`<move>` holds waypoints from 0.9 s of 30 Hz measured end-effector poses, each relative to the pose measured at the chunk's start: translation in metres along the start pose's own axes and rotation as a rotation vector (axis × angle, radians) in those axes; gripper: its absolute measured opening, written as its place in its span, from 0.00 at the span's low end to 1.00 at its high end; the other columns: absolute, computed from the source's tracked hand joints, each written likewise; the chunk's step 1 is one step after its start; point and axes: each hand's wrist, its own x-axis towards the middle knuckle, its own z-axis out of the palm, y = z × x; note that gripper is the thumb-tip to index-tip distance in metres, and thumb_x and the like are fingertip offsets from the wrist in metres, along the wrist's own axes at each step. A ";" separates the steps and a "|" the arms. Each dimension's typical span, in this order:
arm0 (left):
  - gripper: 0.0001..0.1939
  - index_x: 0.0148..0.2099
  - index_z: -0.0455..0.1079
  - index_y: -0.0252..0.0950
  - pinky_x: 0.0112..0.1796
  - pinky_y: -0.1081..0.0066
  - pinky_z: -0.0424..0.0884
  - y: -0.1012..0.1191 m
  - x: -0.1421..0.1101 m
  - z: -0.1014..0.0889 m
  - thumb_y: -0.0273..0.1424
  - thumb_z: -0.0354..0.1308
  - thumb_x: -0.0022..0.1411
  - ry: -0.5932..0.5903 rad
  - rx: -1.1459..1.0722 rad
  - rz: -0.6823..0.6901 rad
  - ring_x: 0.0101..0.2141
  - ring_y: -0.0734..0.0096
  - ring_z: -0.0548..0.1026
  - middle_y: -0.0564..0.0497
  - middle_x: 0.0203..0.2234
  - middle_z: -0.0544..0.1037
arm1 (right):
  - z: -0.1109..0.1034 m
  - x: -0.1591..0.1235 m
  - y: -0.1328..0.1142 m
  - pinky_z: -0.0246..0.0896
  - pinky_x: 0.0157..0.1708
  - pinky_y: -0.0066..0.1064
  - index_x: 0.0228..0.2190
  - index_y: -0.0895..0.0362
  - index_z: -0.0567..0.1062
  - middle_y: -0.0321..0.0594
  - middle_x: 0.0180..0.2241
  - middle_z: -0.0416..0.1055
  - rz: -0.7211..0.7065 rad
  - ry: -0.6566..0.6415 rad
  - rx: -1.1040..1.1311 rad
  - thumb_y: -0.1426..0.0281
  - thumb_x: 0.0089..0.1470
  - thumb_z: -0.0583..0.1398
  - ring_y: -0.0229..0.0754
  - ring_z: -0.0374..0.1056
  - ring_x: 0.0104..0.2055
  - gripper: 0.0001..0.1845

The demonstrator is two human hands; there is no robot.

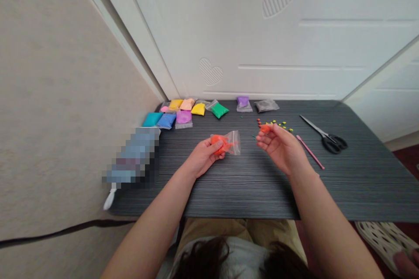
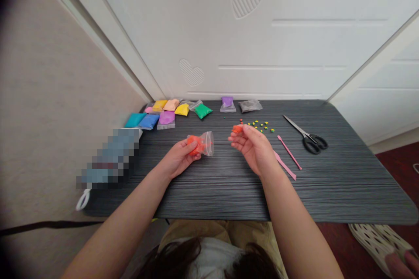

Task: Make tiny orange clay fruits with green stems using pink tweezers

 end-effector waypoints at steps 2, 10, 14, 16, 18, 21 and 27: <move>0.09 0.35 0.69 0.30 0.26 0.79 0.66 0.001 0.000 0.001 0.29 0.61 0.51 0.018 -0.014 -0.002 0.23 0.81 0.69 0.49 0.26 0.73 | 0.002 0.000 0.004 0.62 0.33 0.28 0.34 0.52 0.73 0.35 0.31 0.71 0.008 -0.013 -0.079 0.64 0.48 0.59 0.35 0.68 0.32 0.10; 0.10 0.35 0.68 0.30 0.26 0.79 0.68 0.002 0.000 0.003 0.29 0.61 0.51 0.034 -0.037 -0.001 0.23 0.81 0.70 0.50 0.26 0.74 | 0.007 -0.001 0.017 0.62 0.37 0.31 0.35 0.55 0.74 0.38 0.32 0.73 -0.035 -0.082 -0.279 0.64 0.49 0.59 0.35 0.68 0.33 0.11; 0.10 0.36 0.68 0.30 0.26 0.79 0.68 0.002 0.000 0.003 0.29 0.61 0.51 0.031 -0.036 -0.010 0.23 0.81 0.70 0.50 0.26 0.75 | 0.008 -0.001 0.015 0.61 0.37 0.29 0.31 0.55 0.73 0.36 0.30 0.74 -0.020 -0.095 -0.218 0.66 0.48 0.60 0.34 0.69 0.33 0.08; 0.09 0.36 0.68 0.30 0.26 0.79 0.68 0.002 0.000 0.003 0.29 0.60 0.51 0.027 -0.034 -0.008 0.23 0.81 0.70 0.50 0.26 0.75 | 0.008 -0.002 0.014 0.61 0.37 0.29 0.29 0.56 0.73 0.36 0.30 0.74 -0.015 -0.096 -0.193 0.66 0.47 0.61 0.33 0.69 0.33 0.06; 0.09 0.35 0.68 0.30 0.26 0.79 0.68 0.002 -0.001 0.004 0.29 0.60 0.51 0.024 -0.037 -0.007 0.23 0.81 0.70 0.50 0.26 0.75 | 0.008 -0.002 0.014 0.61 0.36 0.28 0.27 0.56 0.72 0.36 0.29 0.74 -0.019 -0.089 -0.184 0.67 0.46 0.62 0.33 0.69 0.31 0.06; 0.09 0.35 0.68 0.30 0.26 0.79 0.68 0.003 -0.001 0.004 0.29 0.61 0.51 0.027 -0.046 -0.004 0.23 0.81 0.70 0.50 0.25 0.74 | 0.008 -0.002 0.013 0.61 0.32 0.28 0.24 0.56 0.70 0.35 0.27 0.73 -0.027 -0.076 -0.184 0.66 0.44 0.62 0.33 0.67 0.28 0.08; 0.09 0.35 0.68 0.30 0.26 0.78 0.68 0.003 -0.001 0.003 0.29 0.60 0.51 0.022 -0.044 0.005 0.24 0.80 0.70 0.50 0.25 0.74 | 0.009 -0.003 0.010 0.58 0.25 0.26 0.21 0.56 0.64 0.32 0.21 0.68 -0.037 -0.083 -0.126 0.62 0.47 0.60 0.31 0.62 0.23 0.12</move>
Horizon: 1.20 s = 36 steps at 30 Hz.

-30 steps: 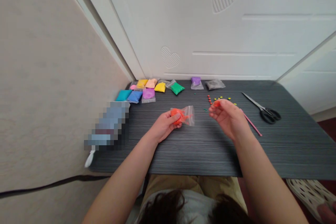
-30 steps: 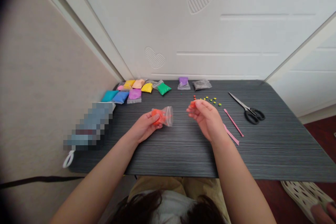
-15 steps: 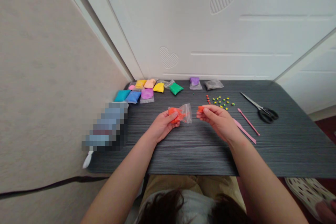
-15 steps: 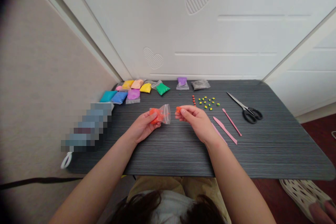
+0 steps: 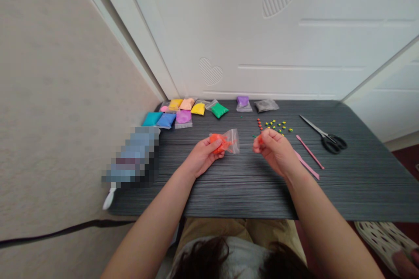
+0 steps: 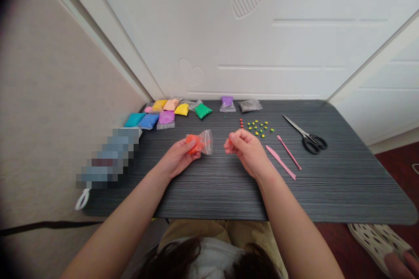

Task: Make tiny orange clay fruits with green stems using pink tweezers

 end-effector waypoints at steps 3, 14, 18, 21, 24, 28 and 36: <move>0.09 0.35 0.68 0.30 0.26 0.78 0.69 0.000 0.000 0.000 0.29 0.61 0.51 0.009 -0.001 -0.003 0.24 0.79 0.70 0.50 0.25 0.74 | 0.001 0.000 -0.001 0.56 0.23 0.26 0.22 0.55 0.62 0.31 0.20 0.66 -0.006 0.025 -0.026 0.61 0.48 0.59 0.31 0.59 0.20 0.13; 0.09 0.35 0.68 0.31 0.26 0.80 0.69 0.003 0.002 -0.004 0.29 0.61 0.51 0.007 -0.065 -0.013 0.23 0.81 0.70 0.50 0.27 0.73 | -0.014 0.004 -0.024 0.55 0.25 0.27 0.33 0.51 0.65 0.30 0.22 0.65 -0.090 0.106 -0.031 0.64 0.49 0.57 0.32 0.59 0.22 0.08; 0.10 0.37 0.68 0.32 0.28 0.78 0.71 0.003 0.004 -0.006 0.29 0.61 0.51 0.014 -0.071 -0.019 0.24 0.81 0.71 0.49 0.29 0.74 | -0.041 0.014 -0.048 0.52 0.22 0.27 0.30 0.52 0.68 0.30 0.20 0.59 -0.165 0.124 -0.179 0.69 0.49 0.54 0.31 0.53 0.20 0.04; 0.10 0.37 0.68 0.32 0.29 0.78 0.72 0.003 0.004 -0.007 0.28 0.61 0.51 0.015 -0.070 -0.022 0.24 0.81 0.71 0.49 0.30 0.74 | -0.064 0.024 -0.056 0.48 0.20 0.27 0.30 0.52 0.69 0.29 0.17 0.53 -0.237 0.197 -0.490 0.70 0.49 0.51 0.32 0.51 0.18 0.08; 0.10 0.37 0.68 0.32 0.29 0.78 0.71 0.003 0.005 -0.007 0.28 0.60 0.51 0.022 -0.070 -0.028 0.24 0.81 0.71 0.49 0.29 0.74 | -0.083 0.031 -0.051 0.54 0.25 0.29 0.33 0.53 0.73 0.33 0.20 0.63 -0.275 0.265 -1.046 0.69 0.51 0.48 0.37 0.60 0.24 0.14; 0.09 0.38 0.68 0.32 0.29 0.78 0.72 0.003 0.005 -0.008 0.28 0.60 0.52 0.036 -0.058 -0.028 0.25 0.81 0.71 0.48 0.31 0.74 | -0.091 0.032 -0.038 0.57 0.38 0.33 0.31 0.53 0.76 0.36 0.33 0.73 -0.251 0.201 -1.253 0.71 0.50 0.48 0.42 0.66 0.38 0.17; 0.09 0.39 0.69 0.31 0.29 0.78 0.72 0.002 0.007 -0.008 0.28 0.58 0.54 0.031 -0.025 -0.036 0.25 0.81 0.70 0.48 0.31 0.73 | -0.083 0.031 -0.026 0.48 0.41 0.41 0.42 0.48 0.72 0.40 0.31 0.68 -0.243 0.173 -1.584 0.70 0.51 0.47 0.46 0.63 0.38 0.21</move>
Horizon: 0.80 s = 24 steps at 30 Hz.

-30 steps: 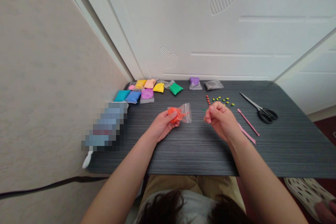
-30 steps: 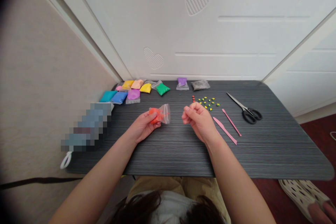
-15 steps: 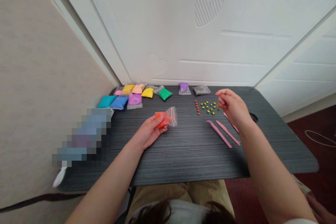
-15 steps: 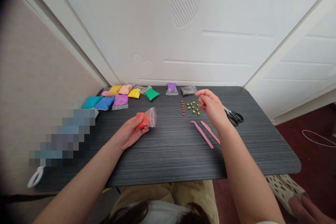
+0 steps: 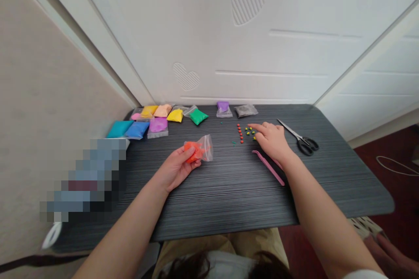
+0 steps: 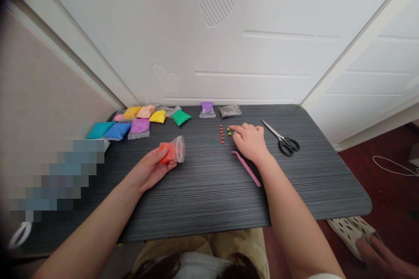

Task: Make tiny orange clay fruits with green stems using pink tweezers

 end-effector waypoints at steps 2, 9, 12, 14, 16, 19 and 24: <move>0.09 0.38 0.69 0.31 0.28 0.79 0.71 0.000 0.000 0.000 0.28 0.58 0.53 -0.003 -0.006 0.005 0.25 0.81 0.70 0.48 0.31 0.74 | 0.004 0.001 -0.003 0.46 0.40 0.41 0.45 0.46 0.70 0.41 0.31 0.67 -0.010 0.010 -0.109 0.69 0.51 0.47 0.46 0.62 0.39 0.21; 0.09 0.37 0.68 0.31 0.29 0.78 0.72 0.000 0.000 0.000 0.28 0.59 0.52 -0.004 -0.021 0.000 0.25 0.80 0.71 0.48 0.30 0.74 | 0.003 0.000 -0.003 0.43 0.40 0.38 0.39 0.47 0.73 0.38 0.30 0.65 0.024 0.056 -0.129 0.69 0.51 0.48 0.42 0.60 0.39 0.18; 0.08 0.37 0.68 0.31 0.29 0.78 0.72 0.000 0.000 0.001 0.27 0.59 0.52 -0.004 -0.028 -0.001 0.25 0.80 0.72 0.48 0.30 0.75 | 0.001 -0.003 0.000 0.43 0.41 0.37 0.33 0.48 0.75 0.37 0.29 0.65 0.042 0.055 -0.120 0.70 0.52 0.47 0.41 0.60 0.39 0.17; 0.08 0.37 0.68 0.31 0.29 0.77 0.72 0.000 0.000 0.001 0.27 0.59 0.53 0.001 -0.031 0.003 0.25 0.80 0.72 0.48 0.30 0.75 | 0.002 -0.003 0.001 0.43 0.41 0.37 0.32 0.48 0.75 0.37 0.29 0.65 0.037 0.029 -0.124 0.69 0.51 0.47 0.41 0.61 0.39 0.17; 0.07 0.37 0.69 0.31 0.29 0.77 0.72 -0.001 0.000 0.002 0.27 0.59 0.53 0.003 -0.034 0.004 0.25 0.80 0.72 0.48 0.29 0.75 | 0.005 -0.001 0.001 0.43 0.42 0.37 0.37 0.48 0.73 0.38 0.31 0.66 0.040 0.030 -0.129 0.69 0.52 0.47 0.42 0.61 0.40 0.17; 0.07 0.37 0.69 0.31 0.29 0.77 0.72 0.000 -0.001 0.002 0.27 0.59 0.53 -0.001 -0.032 0.001 0.25 0.80 0.72 0.48 0.30 0.75 | 0.007 0.002 0.003 0.44 0.41 0.37 0.44 0.48 0.69 0.39 0.33 0.67 0.074 0.038 -0.155 0.69 0.52 0.47 0.43 0.61 0.41 0.20; 0.08 0.37 0.69 0.31 0.29 0.77 0.72 0.000 -0.001 0.002 0.26 0.59 0.53 -0.003 -0.022 0.004 0.25 0.80 0.71 0.48 0.30 0.75 | 0.004 0.001 0.009 0.44 0.40 0.37 0.41 0.48 0.71 0.39 0.33 0.67 0.092 0.040 -0.166 0.69 0.52 0.46 0.43 0.62 0.41 0.19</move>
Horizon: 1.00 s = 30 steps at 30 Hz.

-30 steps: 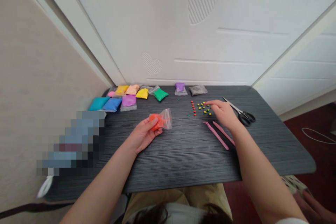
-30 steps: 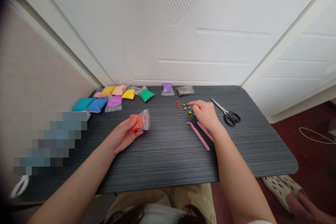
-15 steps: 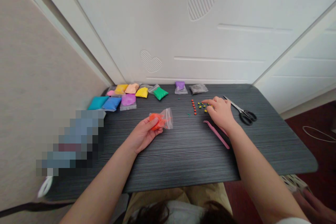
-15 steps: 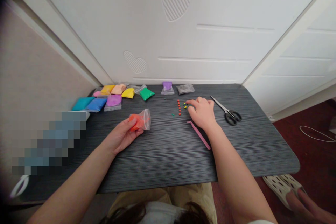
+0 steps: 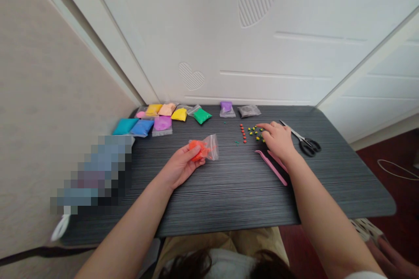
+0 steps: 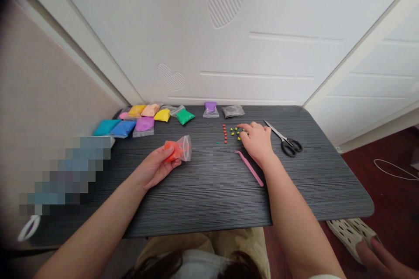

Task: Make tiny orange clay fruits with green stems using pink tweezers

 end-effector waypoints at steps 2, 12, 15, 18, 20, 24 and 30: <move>0.08 0.37 0.69 0.31 0.29 0.77 0.72 0.000 0.000 0.000 0.26 0.59 0.53 0.000 -0.001 0.004 0.25 0.80 0.71 0.48 0.30 0.75 | -0.002 -0.001 0.003 0.44 0.40 0.37 0.36 0.48 0.73 0.38 0.31 0.67 0.015 0.026 0.009 0.70 0.51 0.45 0.42 0.62 0.40 0.19; 0.09 0.39 0.69 0.30 0.30 0.77 0.72 -0.001 0.001 -0.001 0.27 0.58 0.54 -0.013 0.016 0.015 0.27 0.78 0.72 0.47 0.32 0.74 | 0.002 0.005 0.001 0.46 0.41 0.40 0.43 0.48 0.70 0.41 0.34 0.67 0.029 -0.014 -0.015 0.69 0.53 0.43 0.45 0.61 0.41 0.22; 0.09 0.39 0.69 0.30 0.30 0.77 0.72 -0.001 0.000 0.000 0.27 0.58 0.53 0.000 0.026 0.020 0.26 0.78 0.71 0.47 0.31 0.74 | 0.000 0.005 0.004 0.45 0.41 0.40 0.42 0.48 0.72 0.41 0.33 0.67 0.040 -0.013 -0.024 0.68 0.52 0.44 0.45 0.61 0.41 0.21; 0.09 0.38 0.69 0.30 0.29 0.77 0.72 -0.001 0.000 0.000 0.27 0.58 0.53 0.004 0.028 0.018 0.26 0.78 0.71 0.47 0.31 0.74 | -0.004 0.004 0.009 0.45 0.42 0.40 0.40 0.49 0.73 0.41 0.33 0.67 0.078 0.019 -0.009 0.69 0.53 0.43 0.45 0.61 0.42 0.22; 0.08 0.38 0.69 0.30 0.29 0.78 0.71 -0.001 0.000 0.000 0.27 0.58 0.53 -0.009 0.028 0.021 0.27 0.79 0.71 0.47 0.31 0.74 | -0.006 0.003 0.013 0.45 0.42 0.40 0.37 0.50 0.74 0.40 0.32 0.67 0.103 0.012 0.013 0.70 0.52 0.43 0.45 0.61 0.41 0.22; 0.08 0.38 0.69 0.31 0.29 0.78 0.71 -0.001 0.001 0.000 0.27 0.58 0.54 -0.011 0.035 0.019 0.27 0.79 0.71 0.47 0.31 0.74 | -0.009 0.001 0.019 0.46 0.41 0.38 0.35 0.50 0.75 0.38 0.30 0.67 0.115 -0.005 0.042 0.70 0.52 0.42 0.43 0.62 0.40 0.23; 0.09 0.39 0.69 0.30 0.30 0.77 0.71 -0.001 0.000 0.000 0.27 0.58 0.53 0.003 0.044 0.013 0.27 0.78 0.72 0.47 0.31 0.74 | -0.009 0.000 0.017 0.47 0.41 0.36 0.28 0.51 0.76 0.37 0.28 0.66 0.071 -0.045 0.085 0.69 0.51 0.43 0.42 0.62 0.38 0.22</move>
